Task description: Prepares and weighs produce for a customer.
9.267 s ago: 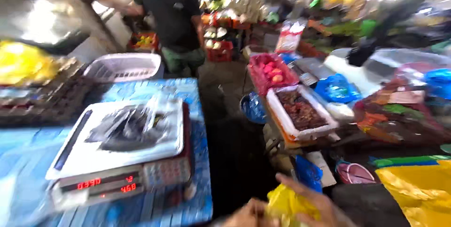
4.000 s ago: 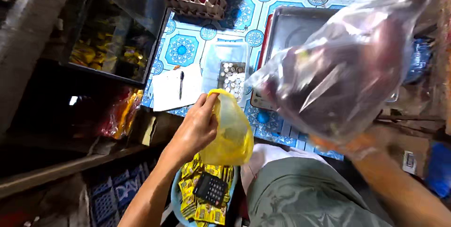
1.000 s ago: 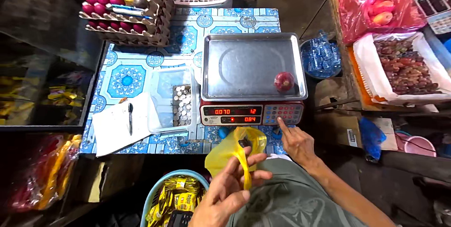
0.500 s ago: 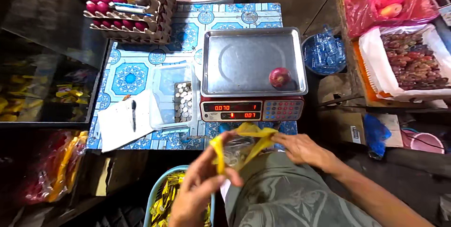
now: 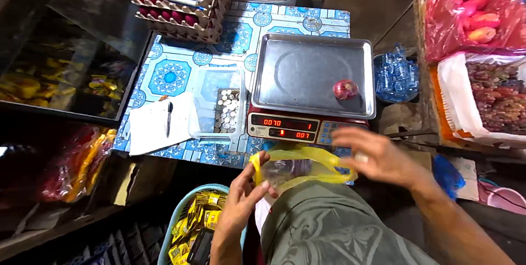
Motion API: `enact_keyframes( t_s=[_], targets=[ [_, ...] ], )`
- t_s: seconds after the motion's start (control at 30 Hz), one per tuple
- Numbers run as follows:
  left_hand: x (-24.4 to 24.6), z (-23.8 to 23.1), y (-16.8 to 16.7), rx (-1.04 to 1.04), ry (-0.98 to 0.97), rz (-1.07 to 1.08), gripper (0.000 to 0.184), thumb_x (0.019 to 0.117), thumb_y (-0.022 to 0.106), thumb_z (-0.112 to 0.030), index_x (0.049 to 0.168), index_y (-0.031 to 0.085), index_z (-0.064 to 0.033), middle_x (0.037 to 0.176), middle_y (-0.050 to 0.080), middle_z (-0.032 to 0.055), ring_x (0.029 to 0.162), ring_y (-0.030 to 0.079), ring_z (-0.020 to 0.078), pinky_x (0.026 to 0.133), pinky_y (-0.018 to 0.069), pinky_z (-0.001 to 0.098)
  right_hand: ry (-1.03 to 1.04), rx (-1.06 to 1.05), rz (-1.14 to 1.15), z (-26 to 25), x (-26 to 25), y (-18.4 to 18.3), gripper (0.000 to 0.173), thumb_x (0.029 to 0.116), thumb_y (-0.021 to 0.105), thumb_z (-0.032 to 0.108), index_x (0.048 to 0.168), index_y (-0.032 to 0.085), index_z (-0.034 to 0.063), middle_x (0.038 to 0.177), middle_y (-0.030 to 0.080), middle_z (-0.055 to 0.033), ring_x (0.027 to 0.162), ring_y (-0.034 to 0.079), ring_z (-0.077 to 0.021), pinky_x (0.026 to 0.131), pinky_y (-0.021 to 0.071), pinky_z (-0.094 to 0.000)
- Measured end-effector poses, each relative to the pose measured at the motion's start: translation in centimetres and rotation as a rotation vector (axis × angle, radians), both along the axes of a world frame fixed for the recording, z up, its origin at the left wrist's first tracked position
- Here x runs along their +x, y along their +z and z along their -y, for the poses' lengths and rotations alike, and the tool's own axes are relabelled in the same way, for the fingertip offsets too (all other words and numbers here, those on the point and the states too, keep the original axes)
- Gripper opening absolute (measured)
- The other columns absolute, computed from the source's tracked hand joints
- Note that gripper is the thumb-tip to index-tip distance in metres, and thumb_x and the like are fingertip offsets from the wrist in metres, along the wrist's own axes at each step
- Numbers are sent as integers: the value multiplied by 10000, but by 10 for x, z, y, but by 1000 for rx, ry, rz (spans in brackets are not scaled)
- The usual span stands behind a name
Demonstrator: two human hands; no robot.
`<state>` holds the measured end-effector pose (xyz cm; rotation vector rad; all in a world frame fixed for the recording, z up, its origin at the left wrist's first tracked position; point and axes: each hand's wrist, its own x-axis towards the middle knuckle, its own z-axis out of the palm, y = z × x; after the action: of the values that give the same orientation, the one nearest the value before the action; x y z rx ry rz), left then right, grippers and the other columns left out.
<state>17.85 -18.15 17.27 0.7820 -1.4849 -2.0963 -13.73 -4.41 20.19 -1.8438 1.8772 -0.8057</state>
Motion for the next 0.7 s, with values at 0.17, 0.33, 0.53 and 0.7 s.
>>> enact_keyframes(
  t_s=[0.17, 0.33, 0.53, 0.7],
  targets=[
    [-4, -1, 17, -71, -146, -89, 753, 972, 674, -378, 1527, 364, 25, 1544, 478, 95, 899, 741, 146, 726, 658, 346, -433, 389, -328, 79, -63, 25, 605, 968, 698, 436, 1480, 538, 155, 1394, 531, -298, 1048, 628, -534, 786, 480, -726],
    [2, -5, 9, -59, -152, -61, 779, 970, 680, -373, 1546, 333, 22, 1475, 547, 105, 828, 745, 168, 677, 660, 343, -394, 520, -392, 104, -65, 4, 645, 905, 731, 513, 1430, 586, 167, 1264, 615, -242, 1029, 651, -470, 756, 499, -680],
    [3, 2, 2, -55, -107, -81, 831, 958, 678, -452, 1568, 323, -13, 1531, 494, 94, 822, 740, 162, 656, 660, 341, -220, 101, -61, 84, -11, 13, 556, 876, 752, 446, 1304, 669, 100, 1091, 720, -114, 937, 705, -258, 788, 588, -512],
    [7, 6, 4, -71, -124, -74, 842, 971, 638, -495, 1547, 319, 31, 1521, 504, 91, 854, 734, 123, 669, 653, 317, 305, 258, 375, 65, 75, 24, 506, 947, 680, 388, 1290, 648, 16, 1075, 715, -155, 941, 690, -236, 844, 567, -446]
  ],
)
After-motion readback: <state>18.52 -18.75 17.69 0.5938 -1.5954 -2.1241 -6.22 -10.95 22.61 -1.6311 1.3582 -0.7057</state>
